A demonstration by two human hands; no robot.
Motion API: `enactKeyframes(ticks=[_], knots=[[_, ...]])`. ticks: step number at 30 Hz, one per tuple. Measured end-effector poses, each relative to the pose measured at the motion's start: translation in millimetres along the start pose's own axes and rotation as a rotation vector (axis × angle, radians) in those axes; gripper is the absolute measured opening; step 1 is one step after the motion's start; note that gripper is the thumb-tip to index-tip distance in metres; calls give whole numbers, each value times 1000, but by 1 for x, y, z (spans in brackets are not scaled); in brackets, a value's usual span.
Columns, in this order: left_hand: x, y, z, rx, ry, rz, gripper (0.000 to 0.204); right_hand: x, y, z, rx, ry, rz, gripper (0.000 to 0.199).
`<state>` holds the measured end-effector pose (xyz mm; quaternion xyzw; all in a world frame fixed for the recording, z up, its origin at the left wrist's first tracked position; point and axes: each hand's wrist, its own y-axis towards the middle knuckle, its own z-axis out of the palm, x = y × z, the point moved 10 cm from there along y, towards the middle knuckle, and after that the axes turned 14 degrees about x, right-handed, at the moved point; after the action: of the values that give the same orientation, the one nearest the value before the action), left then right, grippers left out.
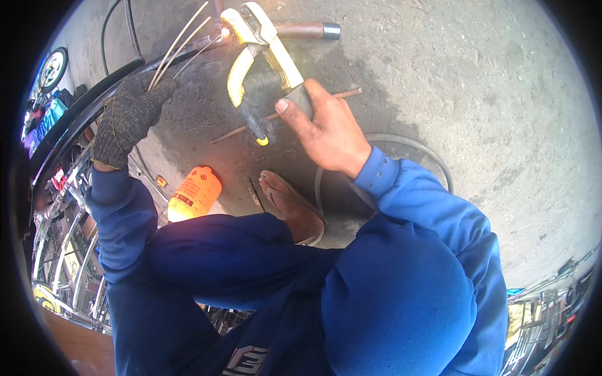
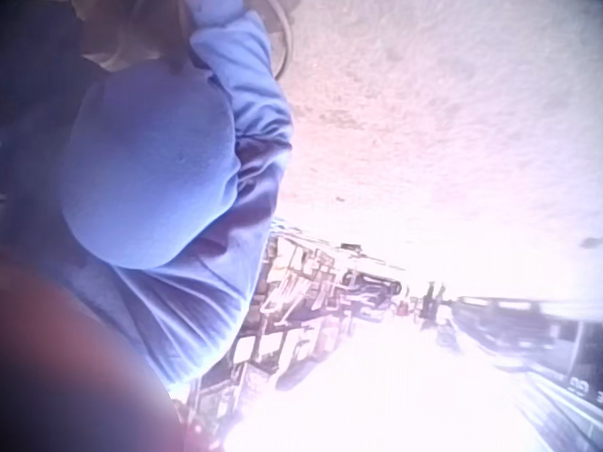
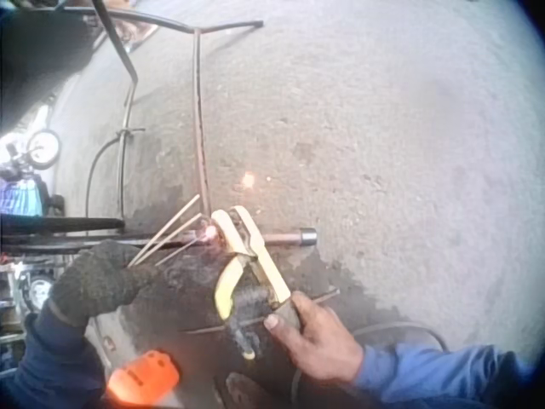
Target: The person welds joints on a metal frame using a handheld welding torch. They reposition the frame and continue welding different joints, producing bright sparks and smoke. The person briefly stands to adjust the frame before resuming welding.
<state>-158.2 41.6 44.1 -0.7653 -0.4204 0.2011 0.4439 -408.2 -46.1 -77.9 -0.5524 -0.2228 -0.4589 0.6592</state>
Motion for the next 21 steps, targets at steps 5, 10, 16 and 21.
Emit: enactKeyframes(ticks=[5,10,16,21], knots=[[6,3,1,16,70,-26,36,1,0,2,10,-3,1,39],[-8,-1,-1,-11,200,75,34,-2,2,4,29,5,26,40],[-11,-4,-10,-160,163,189,39,1,4,7,16,39,-68,31],[-3,0,-9,-214,210,245,41,-2,1,5,0,27,-55,37]])
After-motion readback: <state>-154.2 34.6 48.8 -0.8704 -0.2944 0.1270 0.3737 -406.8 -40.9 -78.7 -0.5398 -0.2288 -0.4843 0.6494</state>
